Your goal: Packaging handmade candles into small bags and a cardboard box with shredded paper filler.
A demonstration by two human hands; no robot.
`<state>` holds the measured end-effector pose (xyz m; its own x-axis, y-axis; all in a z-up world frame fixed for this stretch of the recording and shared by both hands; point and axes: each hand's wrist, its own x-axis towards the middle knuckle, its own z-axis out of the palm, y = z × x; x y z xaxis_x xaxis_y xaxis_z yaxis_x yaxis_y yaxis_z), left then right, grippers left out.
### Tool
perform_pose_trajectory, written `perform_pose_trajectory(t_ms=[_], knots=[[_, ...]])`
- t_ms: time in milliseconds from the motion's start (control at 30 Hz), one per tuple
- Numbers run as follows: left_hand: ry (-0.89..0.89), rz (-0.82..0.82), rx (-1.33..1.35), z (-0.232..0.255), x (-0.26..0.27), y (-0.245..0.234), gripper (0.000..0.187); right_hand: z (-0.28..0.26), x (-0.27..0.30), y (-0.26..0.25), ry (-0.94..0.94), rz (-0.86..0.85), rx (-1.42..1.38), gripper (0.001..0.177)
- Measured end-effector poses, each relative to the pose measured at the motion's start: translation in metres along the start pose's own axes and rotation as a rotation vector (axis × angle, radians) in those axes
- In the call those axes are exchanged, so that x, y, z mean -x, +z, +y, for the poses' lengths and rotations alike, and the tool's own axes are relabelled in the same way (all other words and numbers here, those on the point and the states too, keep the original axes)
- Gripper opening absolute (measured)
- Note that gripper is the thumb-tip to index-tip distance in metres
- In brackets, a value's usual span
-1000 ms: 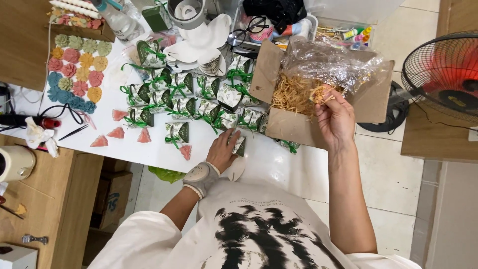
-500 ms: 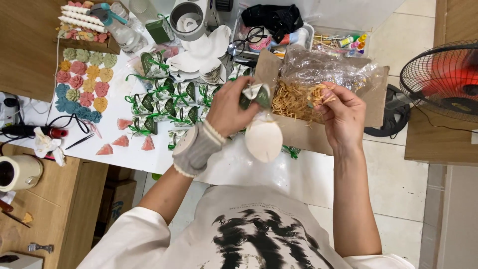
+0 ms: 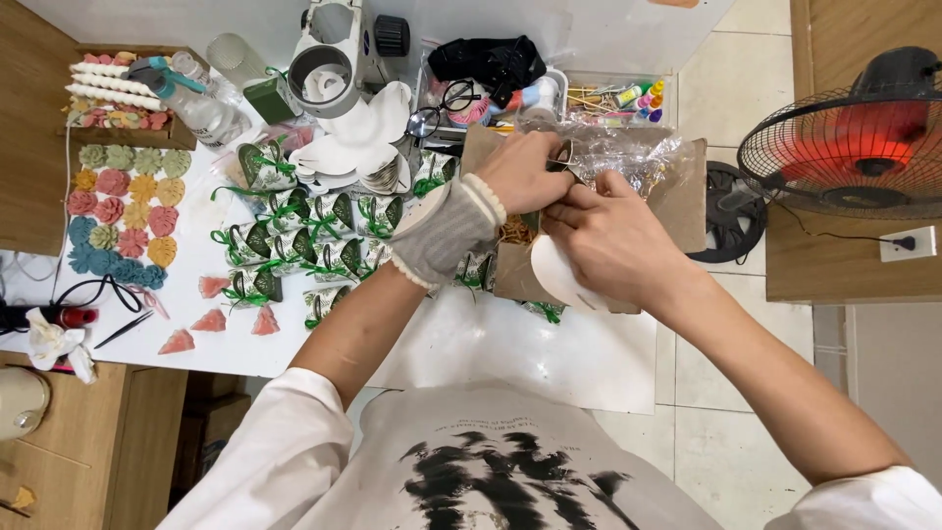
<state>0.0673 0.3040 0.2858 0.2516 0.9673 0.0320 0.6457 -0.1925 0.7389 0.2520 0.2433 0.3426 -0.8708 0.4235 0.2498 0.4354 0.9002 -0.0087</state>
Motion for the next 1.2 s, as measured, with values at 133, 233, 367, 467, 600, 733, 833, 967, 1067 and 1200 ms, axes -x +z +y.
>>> perform_pose_trajectory(t_ms=[133,233,367,467,600,733,833,967,1067,1200], knots=[[-0.043,0.049,-0.051,-0.014,-0.006,0.003,0.044,0.007,-0.005,0.002,0.005,-0.049,0.046,0.039],[-0.16,0.028,-0.008,0.007,-0.002,-0.026,0.048,0.013,-0.005,0.002,0.054,0.041,-0.085,0.041],[-0.1,0.034,-0.017,-0.006,-0.005,-0.026,0.047,0.022,0.001,0.008,0.101,0.106,-0.197,0.043],[-0.182,0.005,0.013,-0.006,-0.01,-0.017,0.05,0.024,-0.006,0.01,0.08,0.001,-0.122,0.049],[-0.112,0.041,0.032,-0.02,-0.013,-0.001,0.048,0.026,-0.013,0.012,0.061,-0.154,-0.042,0.043],[-0.214,-0.022,-0.018,0.001,-0.009,-0.027,0.044,0.041,-0.006,0.005,0.117,0.081,-0.245,0.052],[-0.204,-0.026,0.043,-0.019,-0.018,-0.025,0.047,0.046,0.007,0.002,0.256,0.307,-0.429,0.051],[-0.284,-0.06,0.065,-0.014,-0.01,-0.04,0.052,0.043,0.033,0.013,0.448,0.452,-0.623,0.046],[-0.34,-0.089,0.067,-0.021,0.005,-0.057,0.049,0.021,0.067,0.045,0.521,0.491,-0.615,0.042],[-0.378,0.002,0.147,-0.064,0.04,-0.08,0.043,-0.034,0.078,0.1,0.378,0.007,-0.217,0.081]])
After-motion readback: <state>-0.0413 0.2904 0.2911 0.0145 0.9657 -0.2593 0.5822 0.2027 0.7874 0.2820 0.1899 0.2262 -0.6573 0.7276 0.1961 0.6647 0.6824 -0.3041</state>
